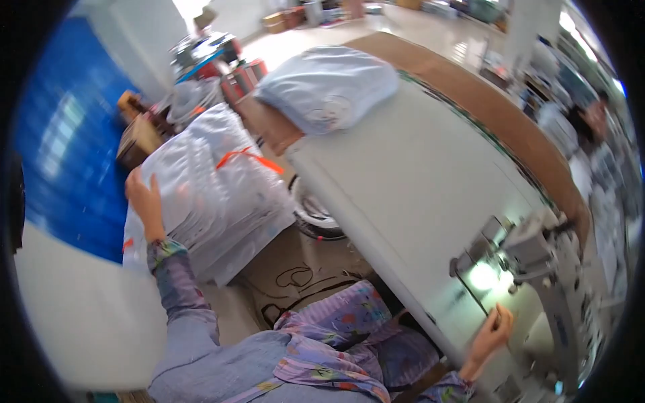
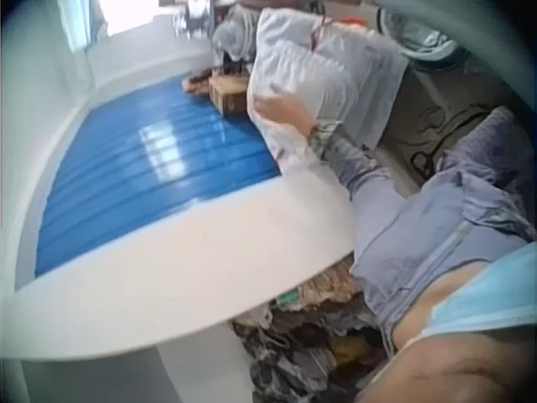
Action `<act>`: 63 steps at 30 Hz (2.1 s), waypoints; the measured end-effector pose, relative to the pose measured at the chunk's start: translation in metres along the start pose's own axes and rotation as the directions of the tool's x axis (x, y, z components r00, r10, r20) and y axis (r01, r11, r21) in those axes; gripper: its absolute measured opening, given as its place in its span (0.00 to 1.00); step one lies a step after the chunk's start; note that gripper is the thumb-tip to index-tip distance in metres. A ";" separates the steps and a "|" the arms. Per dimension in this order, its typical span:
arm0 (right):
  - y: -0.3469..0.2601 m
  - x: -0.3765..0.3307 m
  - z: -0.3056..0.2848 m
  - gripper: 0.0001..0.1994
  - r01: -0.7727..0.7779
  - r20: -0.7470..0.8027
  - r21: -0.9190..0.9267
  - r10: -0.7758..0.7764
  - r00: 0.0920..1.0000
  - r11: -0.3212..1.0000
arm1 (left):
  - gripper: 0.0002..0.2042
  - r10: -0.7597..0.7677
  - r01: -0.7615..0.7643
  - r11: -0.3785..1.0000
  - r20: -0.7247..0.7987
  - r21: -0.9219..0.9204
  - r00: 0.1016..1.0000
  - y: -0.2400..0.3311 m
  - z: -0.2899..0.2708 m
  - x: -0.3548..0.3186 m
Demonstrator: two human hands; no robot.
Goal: Use an industrial sewing machine to stitch patterns or labels onto fabric pieces.
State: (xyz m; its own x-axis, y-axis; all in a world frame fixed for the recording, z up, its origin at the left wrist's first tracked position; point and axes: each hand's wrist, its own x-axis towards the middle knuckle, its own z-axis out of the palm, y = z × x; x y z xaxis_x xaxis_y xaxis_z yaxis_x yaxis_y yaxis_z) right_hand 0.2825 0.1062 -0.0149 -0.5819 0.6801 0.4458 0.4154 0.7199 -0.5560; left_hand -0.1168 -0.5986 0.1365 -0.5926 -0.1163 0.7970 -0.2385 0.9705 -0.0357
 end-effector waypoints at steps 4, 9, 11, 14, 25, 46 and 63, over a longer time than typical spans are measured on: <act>-0.024 -0.040 -0.007 0.08 -0.040 -0.076 -0.020 0.039 0.996 0.999 | 0.24 0.587 -0.273 0.520 0.106 -0.809 0.803 0.286 0.023 -0.007; -0.020 -0.093 -0.105 0.06 -0.304 -0.352 -0.203 0.220 0.910 0.931 | 0.20 0.969 -0.951 0.246 -0.041 0.185 0.243 0.361 0.196 0.015; 0.016 -0.150 -0.170 0.09 -0.594 -0.606 -0.018 0.464 0.647 0.804 | 0.21 0.826 -0.668 0.238 -0.214 -0.705 0.521 0.351 0.279 0.069; 0.055 -0.297 -0.274 0.11 -0.703 -0.813 0.305 0.560 0.159 0.642 | 0.29 0.844 -0.510 0.311 -0.014 -0.802 0.537 0.406 0.278 0.035; 0.147 -0.465 -0.158 0.19 -0.975 -0.597 0.001 0.782 0.176 0.220 | 0.23 0.639 -0.295 0.475 0.094 -0.829 0.764 0.421 0.252 0.112; 0.206 -0.482 -0.161 0.24 -0.899 -0.338 -0.388 0.876 0.343 0.202 | 0.16 0.982 -0.159 -0.187 -0.188 -0.969 -0.009 0.469 -0.188 -0.207; -0.061 -0.093 -0.086 0.19 -0.293 -0.073 0.237 0.318 0.945 0.926 | 0.19 0.932 -0.195 -0.237 -0.279 -0.952 0.230 0.508 -0.151 -0.246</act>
State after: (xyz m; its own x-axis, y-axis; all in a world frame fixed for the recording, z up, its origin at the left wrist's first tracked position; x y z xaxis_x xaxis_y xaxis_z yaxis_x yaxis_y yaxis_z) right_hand 0.3713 0.0110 0.0381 -0.3675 0.8817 0.2958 0.3893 0.4347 -0.8121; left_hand 0.0235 -0.0449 0.0135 -0.1440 0.9369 0.3186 0.9042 -0.0062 0.4270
